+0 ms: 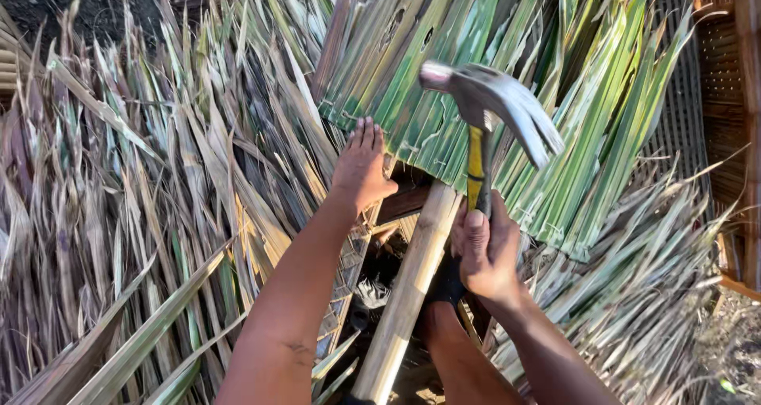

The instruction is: The person is securing dried palm fronds to a roof structure using a hammer and nails. They repeatedly position the fronds, hold them in place, and hammer nails into the underlying wooden beams to fasten the thatch.

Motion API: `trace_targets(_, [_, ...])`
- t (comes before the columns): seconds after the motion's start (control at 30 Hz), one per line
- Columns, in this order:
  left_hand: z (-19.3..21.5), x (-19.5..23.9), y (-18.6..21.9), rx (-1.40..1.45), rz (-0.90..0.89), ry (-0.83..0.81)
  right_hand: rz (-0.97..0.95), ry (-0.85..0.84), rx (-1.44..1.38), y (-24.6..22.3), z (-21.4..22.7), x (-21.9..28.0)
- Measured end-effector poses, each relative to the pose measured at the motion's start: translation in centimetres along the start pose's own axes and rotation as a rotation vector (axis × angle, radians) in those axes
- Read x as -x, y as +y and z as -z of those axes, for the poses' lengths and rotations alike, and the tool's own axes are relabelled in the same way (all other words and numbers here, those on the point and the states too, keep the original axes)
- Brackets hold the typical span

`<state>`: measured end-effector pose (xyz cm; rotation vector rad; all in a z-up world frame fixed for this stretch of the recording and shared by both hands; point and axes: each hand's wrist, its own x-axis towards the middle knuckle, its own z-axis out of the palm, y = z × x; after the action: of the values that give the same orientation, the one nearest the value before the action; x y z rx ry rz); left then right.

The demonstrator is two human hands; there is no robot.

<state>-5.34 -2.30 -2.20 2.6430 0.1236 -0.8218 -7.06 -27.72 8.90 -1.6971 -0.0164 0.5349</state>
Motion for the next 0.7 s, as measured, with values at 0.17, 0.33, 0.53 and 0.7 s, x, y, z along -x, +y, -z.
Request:
trace_targets(0.17, [0.7, -0.4, 0.4, -0.013, 0.018, -0.077, -0.140, -0.218, 0.780, 1.2, -1.4, -2.3])
trace_targets(0.33, [-0.6, -0.1, -0.1, -0.001, -0.016, 0.017, -0.212, -0.081, 0.459, -0.7, -0.2, -0.2])
trace_targets(0.53, [-1.6, -0.9, -0.3, 0.018, 0.022, -0.026, -0.520, -0.274, 0.822, -0.6, -1.6, -2.8])
trace_targets(0.7, [1.5, 0.4, 0.1, 0.017, 0.106, -0.191, -0.373, -0.258, 0.739, -3.6, 0.7, -0.5])
